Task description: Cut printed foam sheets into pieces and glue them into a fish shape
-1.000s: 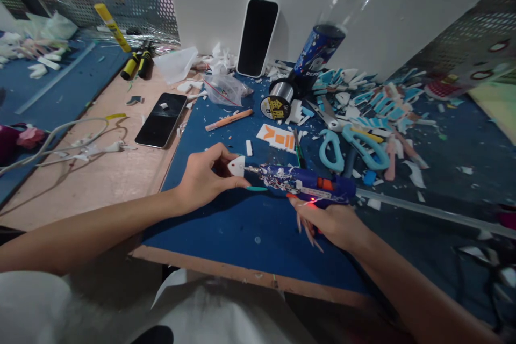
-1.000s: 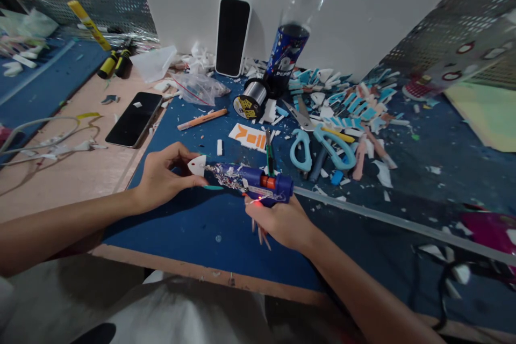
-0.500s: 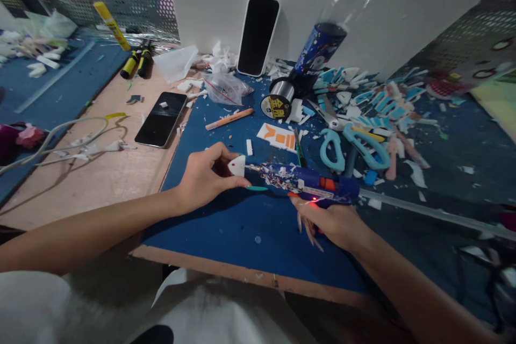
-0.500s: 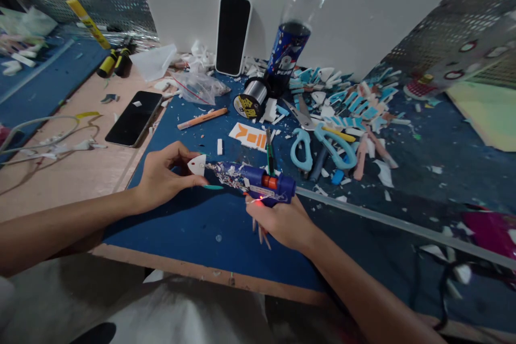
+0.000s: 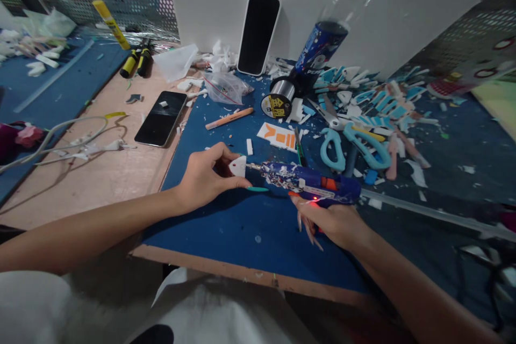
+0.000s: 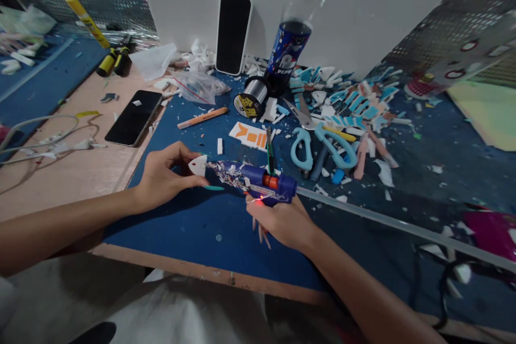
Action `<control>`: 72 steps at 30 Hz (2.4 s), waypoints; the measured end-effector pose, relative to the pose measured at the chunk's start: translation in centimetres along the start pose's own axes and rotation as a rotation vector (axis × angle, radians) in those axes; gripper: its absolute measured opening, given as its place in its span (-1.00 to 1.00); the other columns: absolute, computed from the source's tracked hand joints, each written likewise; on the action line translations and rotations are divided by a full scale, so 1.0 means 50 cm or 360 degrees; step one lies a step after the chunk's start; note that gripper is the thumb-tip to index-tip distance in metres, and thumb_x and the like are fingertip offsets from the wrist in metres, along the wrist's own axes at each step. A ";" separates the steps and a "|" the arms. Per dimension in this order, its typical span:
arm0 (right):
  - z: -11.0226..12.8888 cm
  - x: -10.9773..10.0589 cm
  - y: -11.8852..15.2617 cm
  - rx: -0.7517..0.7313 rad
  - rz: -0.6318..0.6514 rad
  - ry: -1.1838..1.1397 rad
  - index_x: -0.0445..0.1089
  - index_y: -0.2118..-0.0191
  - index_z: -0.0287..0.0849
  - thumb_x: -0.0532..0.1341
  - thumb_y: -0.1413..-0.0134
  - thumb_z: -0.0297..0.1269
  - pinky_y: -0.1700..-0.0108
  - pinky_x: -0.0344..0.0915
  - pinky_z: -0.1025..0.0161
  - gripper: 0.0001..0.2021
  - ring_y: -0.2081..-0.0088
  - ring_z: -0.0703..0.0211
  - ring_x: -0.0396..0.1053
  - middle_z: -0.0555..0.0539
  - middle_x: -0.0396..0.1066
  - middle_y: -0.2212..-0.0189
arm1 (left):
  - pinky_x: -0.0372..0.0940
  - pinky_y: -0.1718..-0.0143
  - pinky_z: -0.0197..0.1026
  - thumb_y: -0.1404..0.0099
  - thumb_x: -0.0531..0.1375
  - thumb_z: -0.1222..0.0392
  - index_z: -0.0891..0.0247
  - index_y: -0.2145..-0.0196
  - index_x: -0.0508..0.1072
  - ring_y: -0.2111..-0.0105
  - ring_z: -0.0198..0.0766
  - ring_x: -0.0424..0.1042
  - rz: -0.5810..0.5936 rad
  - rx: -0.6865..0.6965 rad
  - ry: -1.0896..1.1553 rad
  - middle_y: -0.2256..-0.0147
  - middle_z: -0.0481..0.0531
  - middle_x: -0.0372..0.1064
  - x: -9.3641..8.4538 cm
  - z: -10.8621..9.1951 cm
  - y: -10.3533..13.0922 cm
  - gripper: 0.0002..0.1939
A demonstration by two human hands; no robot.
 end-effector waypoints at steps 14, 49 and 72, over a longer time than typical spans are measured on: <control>-0.004 0.010 -0.008 -0.0163 0.0074 -0.0067 0.12 0.82 -0.04 0.10 -0.03 -0.08 0.47 0.29 0.25 -0.53 0.69 0.21 0.28 0.02 0.22 0.84 | 0.25 0.59 -0.37 0.05 0.41 -0.08 0.29 0.40 0.37 0.60 -0.38 0.35 0.0079 -0.0077 -0.0052 0.58 -0.07 0.40 0.006 0.008 0.000 -0.55; -0.027 0.009 -0.006 0.0173 0.0046 -0.0353 0.15 0.88 -0.07 0.12 0.02 0.10 0.43 0.32 0.28 -0.44 0.60 0.16 0.36 -0.05 0.21 0.86 | 0.21 0.64 -0.38 0.04 0.40 -0.10 0.29 0.41 0.37 0.64 -0.41 0.31 -0.0040 -0.0014 0.0003 0.61 -0.09 0.37 -0.004 0.001 -0.002 -0.55; -0.028 0.010 -0.003 0.0233 0.0006 -0.0403 0.16 0.86 -0.09 0.17 0.06 0.16 0.43 0.34 0.25 -0.43 0.67 0.19 0.33 -0.04 0.22 0.86 | 0.20 0.64 -0.40 0.04 0.42 -0.05 0.29 0.39 0.38 0.63 -0.44 0.31 -0.0074 -0.0033 0.0024 0.57 -0.10 0.40 -0.006 0.007 -0.005 -0.58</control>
Point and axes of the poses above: each hand's wrist, its own y-axis away from the middle knuckle, its own x-axis out of the palm, z = x × y, the point moved 6 cm from there along -y, towards the middle knuckle
